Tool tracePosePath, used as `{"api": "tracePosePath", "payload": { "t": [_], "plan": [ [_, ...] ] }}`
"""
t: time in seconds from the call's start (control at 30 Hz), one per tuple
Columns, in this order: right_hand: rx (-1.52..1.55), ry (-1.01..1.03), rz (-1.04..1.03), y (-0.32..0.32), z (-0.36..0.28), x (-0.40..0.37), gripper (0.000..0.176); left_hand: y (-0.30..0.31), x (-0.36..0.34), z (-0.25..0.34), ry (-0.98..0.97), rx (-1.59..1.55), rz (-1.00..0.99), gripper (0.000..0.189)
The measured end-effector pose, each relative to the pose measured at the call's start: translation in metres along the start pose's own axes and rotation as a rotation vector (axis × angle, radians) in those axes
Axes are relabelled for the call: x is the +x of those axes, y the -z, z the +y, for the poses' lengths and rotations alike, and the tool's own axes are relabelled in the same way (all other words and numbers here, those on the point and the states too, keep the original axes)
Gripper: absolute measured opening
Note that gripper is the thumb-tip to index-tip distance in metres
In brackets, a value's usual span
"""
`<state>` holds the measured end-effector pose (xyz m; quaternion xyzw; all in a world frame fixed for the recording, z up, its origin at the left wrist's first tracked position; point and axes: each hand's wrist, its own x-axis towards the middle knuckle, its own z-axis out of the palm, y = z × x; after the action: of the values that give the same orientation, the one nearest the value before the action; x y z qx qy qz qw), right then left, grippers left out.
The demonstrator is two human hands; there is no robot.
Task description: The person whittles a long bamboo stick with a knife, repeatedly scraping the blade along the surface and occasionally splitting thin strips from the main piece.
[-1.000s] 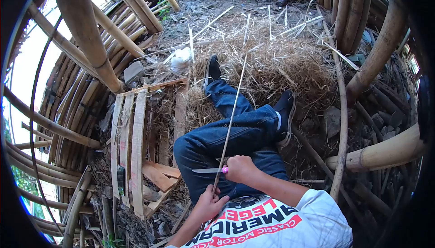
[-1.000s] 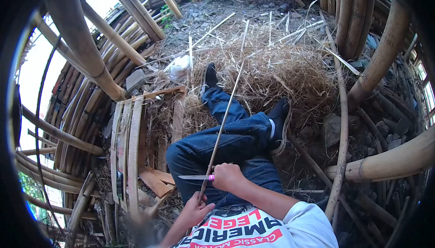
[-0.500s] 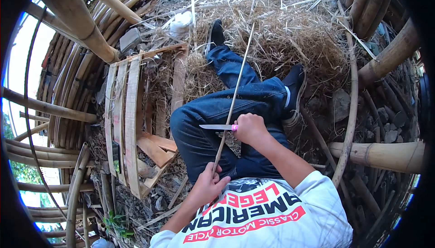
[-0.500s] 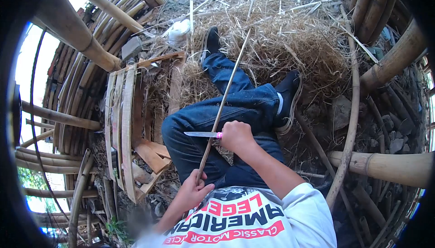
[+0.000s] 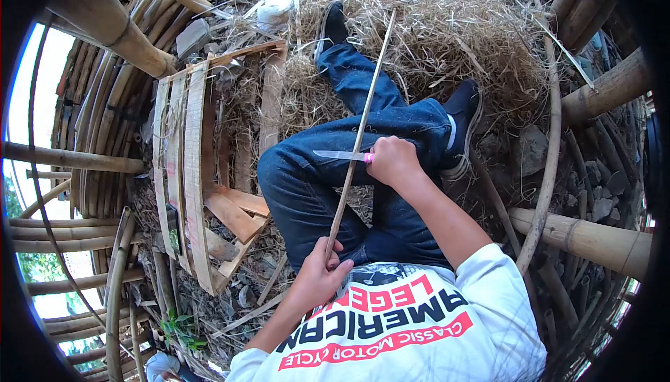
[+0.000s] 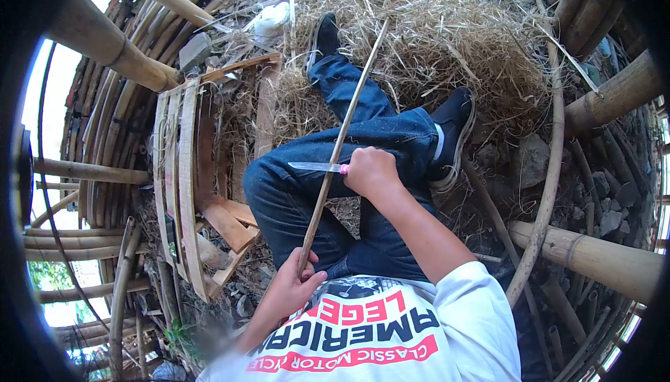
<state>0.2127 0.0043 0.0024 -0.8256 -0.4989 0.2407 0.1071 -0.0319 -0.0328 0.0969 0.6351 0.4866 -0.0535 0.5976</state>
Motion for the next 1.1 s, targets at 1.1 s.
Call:
{"api": "tracePosePath", "payload": {
  "t": [1.1],
  "plan": [
    [0.139,0.222,-0.101,-0.017,-0.022,-0.057,0.027,0.008,0.01,0.003,0.036,-0.083,-0.098,0.03]
  ]
}}
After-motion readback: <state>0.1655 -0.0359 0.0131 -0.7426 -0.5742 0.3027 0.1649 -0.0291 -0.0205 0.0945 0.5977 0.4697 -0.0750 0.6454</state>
